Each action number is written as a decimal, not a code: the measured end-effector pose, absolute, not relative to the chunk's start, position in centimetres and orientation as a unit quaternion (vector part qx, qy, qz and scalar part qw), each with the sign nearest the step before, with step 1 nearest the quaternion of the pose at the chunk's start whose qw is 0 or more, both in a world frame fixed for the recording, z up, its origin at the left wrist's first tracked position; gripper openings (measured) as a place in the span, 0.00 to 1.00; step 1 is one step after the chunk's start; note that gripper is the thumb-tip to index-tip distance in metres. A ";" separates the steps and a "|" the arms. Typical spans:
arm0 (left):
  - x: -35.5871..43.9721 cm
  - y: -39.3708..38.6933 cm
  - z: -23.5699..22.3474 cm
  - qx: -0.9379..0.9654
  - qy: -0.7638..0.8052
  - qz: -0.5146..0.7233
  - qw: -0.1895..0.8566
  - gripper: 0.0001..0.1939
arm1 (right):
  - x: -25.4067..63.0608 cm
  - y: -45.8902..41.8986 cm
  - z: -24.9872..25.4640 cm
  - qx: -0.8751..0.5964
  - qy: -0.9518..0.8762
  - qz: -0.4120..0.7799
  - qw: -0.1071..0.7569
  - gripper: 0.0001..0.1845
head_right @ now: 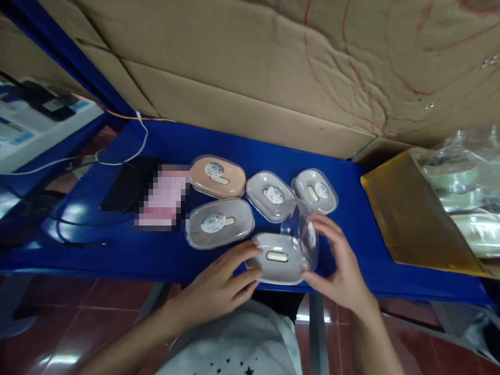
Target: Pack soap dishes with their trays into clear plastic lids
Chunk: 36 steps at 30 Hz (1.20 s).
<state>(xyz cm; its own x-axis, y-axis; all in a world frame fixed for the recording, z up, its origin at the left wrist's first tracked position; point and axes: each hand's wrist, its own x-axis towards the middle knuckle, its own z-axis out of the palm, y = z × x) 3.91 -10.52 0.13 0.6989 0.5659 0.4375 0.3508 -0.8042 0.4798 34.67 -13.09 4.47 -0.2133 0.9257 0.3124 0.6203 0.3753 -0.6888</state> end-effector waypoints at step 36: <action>3.8 -10.3 -0.6 0.871 0.312 0.256 0.278 0.29 | 31.2 -17.2 -0.6 -0.463 -0.853 -0.005 0.242 0.46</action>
<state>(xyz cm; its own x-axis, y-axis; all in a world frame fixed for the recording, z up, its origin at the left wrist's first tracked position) 3.84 -10.28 -0.55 0.6734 0.6869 0.2732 0.4016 -0.6502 0.6449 31.16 -17.22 -0.64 -0.4549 0.7866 0.4175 0.7918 0.5718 -0.2145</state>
